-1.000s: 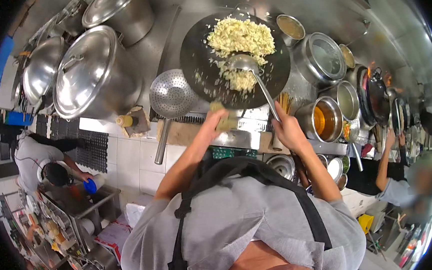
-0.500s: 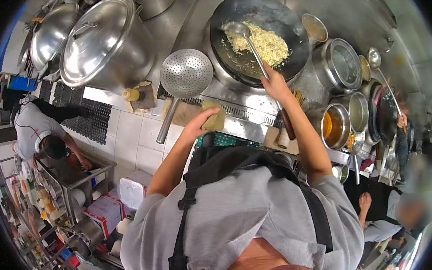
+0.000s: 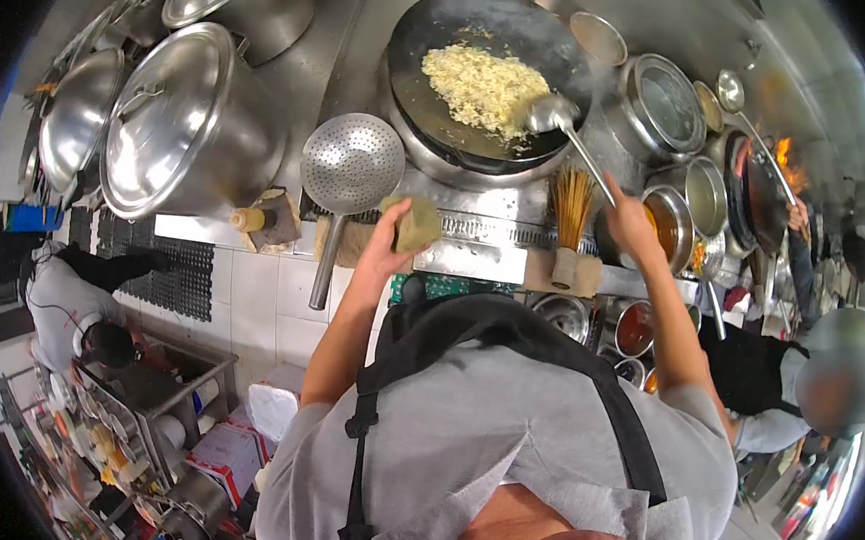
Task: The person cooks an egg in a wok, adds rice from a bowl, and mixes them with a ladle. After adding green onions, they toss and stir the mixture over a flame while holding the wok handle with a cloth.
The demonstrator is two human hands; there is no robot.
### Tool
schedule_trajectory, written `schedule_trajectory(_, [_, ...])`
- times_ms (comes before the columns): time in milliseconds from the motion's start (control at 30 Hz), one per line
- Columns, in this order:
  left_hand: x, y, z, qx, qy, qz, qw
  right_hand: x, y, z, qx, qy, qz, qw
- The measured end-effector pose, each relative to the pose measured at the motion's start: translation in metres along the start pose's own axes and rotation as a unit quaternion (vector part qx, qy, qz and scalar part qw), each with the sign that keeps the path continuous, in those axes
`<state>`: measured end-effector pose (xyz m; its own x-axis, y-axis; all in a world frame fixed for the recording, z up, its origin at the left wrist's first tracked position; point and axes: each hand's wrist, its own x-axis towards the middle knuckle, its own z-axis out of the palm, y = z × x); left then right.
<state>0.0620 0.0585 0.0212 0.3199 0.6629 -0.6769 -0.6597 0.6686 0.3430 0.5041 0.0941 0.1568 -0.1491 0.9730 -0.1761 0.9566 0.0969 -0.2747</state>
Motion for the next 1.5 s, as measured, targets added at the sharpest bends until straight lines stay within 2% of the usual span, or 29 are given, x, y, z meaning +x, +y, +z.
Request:
schedule_trajectory(100, [0.023,0.015,0.046,0.008,-0.054,-0.019,0.998,0.075,0.025,0.076,0.184,0.193,-0.039,0.963])
schedule_trajectory(167, [0.05,0.021,0.062,0.012,-0.087,-0.034,0.996,0.103,-0.02,0.072,0.211,0.135,0.131,0.959])
schedule_trajectory(200, [0.06,0.019,0.069,0.013,-0.102,-0.045,0.994,0.104,-0.058,0.063,0.271,0.077,0.2,0.939])
schedule_trajectory(233, [0.055,0.022,0.089,0.015,-0.071,-0.042,0.996,0.1,-0.084,0.072,0.329,0.078,0.205,0.919])
schedule_trajectory(267, [0.056,0.024,0.102,0.033,-0.048,-0.037,0.998,0.085,-0.1,0.073,0.397,0.017,0.154,0.904])
schedule_trajectory(300, [0.058,0.026,0.112,0.049,-0.024,-0.031,0.998,0.077,-0.088,0.093,0.34,0.098,0.021,0.935])
schedule_trajectory(333, [0.059,0.026,0.122,0.063,0.001,-0.025,0.998,0.068,-0.074,0.115,0.271,0.173,-0.112,0.94])
schedule_trajectory(367, [0.056,0.029,0.135,0.063,0.036,-0.021,0.997,0.046,-0.079,0.108,0.246,0.168,-0.09,0.95])
schedule_trajectory(433, [0.106,0.026,0.116,0.089,-0.014,-0.021,0.996,0.0,-0.098,0.078,0.194,0.145,-0.049,0.969])
schedule_trajectory(467, [0.124,0.022,0.106,0.1,-0.035,-0.024,0.994,-0.001,-0.095,0.095,0.198,0.143,-0.034,0.969])
schedule_trajectory(533, [0.116,0.014,0.11,0.111,-0.011,-0.001,0.994,-0.012,-0.091,0.135,0.208,0.138,0.003,0.968])
schedule_trajectory(567, [0.107,0.006,0.103,0.09,-0.015,-0.006,0.996,-0.01,-0.082,0.139,0.166,0.087,-0.012,0.982])
schedule_trajectory(600, [0.083,0.012,0.11,0.069,-0.019,-0.01,0.997,-0.012,-0.084,0.12,0.168,0.053,-0.022,0.984])
schedule_trajectory(633, [0.039,0.017,0.122,0.075,0.013,-0.004,0.997,-0.023,-0.096,0.083,0.23,0.013,-0.031,0.973])
schedule_trajectory(700, [-0.008,0.031,0.132,0.082,0.018,-0.008,0.996,-0.062,-0.108,0.022,0.335,-0.081,-0.014,0.939])
schedule_trajectory(767, [0.0,0.033,0.121,0.082,-0.008,-0.026,0.996,-0.079,-0.105,-0.004,0.289,-0.12,-0.058,0.948])
schedule_trajectory(833, [0.036,0.03,0.12,0.08,-0.011,-0.001,0.997,-0.061,-0.101,0.014,0.192,-0.086,-0.097,0.973])
schedule_trajectory(867, [0.052,0.022,0.114,0.085,-0.015,0.007,0.996,-0.038,-0.097,0.039,0.14,-0.012,-0.119,0.983])
schedule_trajectory(933, [0.071,-0.004,0.078,0.092,-0.054,0.052,0.993,0.015,-0.099,0.072,0.097,0.005,-0.024,0.995])
schedule_trajectory(1000, [0.052,-0.034,0.034,0.072,-0.111,0.036,0.991,0.033,-0.096,0.084,0.068,0.093,-0.047,0.992])
schedule_trajectory(1033, [0.022,-0.04,0.036,0.14,-0.032,0.068,0.987,0.027,-0.101,0.07,0.1,0.097,-0.054,0.989])
schedule_trajectory(1067, [-0.024,-0.032,0.06,0.113,-0.073,0.093,0.987,0.017,-0.108,0.056,0.145,0.094,-0.05,0.984])
schedule_trajectory(1133, [-0.012,-0.026,0.067,0.096,-0.077,0.074,0.99,-0.006,-0.122,0.032,0.178,0.037,-0.01,0.983])
schedule_trajectory(1200, [0.027,-0.008,0.081,0.043,-0.033,0.006,0.998,-0.031,-0.13,0.013,0.212,0.011,-0.02,0.977])
schedule_trajectory(1233, [0.024,0.008,0.104,0.107,-0.008,0.022,0.994,-0.043,-0.127,0.006,0.188,-0.002,-0.056,0.981])
schedule_trajectory(1333, [0.001,0.026,0.132,0.075,-0.01,-0.022,0.997,-0.061,-0.123,-0.018,0.131,-0.071,-0.11,0.983])
schedule_trajectory(1367, [0.011,0.027,0.128,0.084,-0.03,-0.038,0.995,-0.053,-0.126,-0.01,0.117,-0.056,-0.123,0.984])
schedule_trajectory(1467, [0.009,0.009,0.124,0.133,0.011,0.035,0.99,0.009,-0.121,0.055,0.037,-0.052,-0.009,0.998])
schedule_trajectory(1500, [0.035,-0.013,0.085,0.094,-0.061,0.056,0.992,0.016,-0.117,0.079,0.009,-0.018,-0.002,1.0])
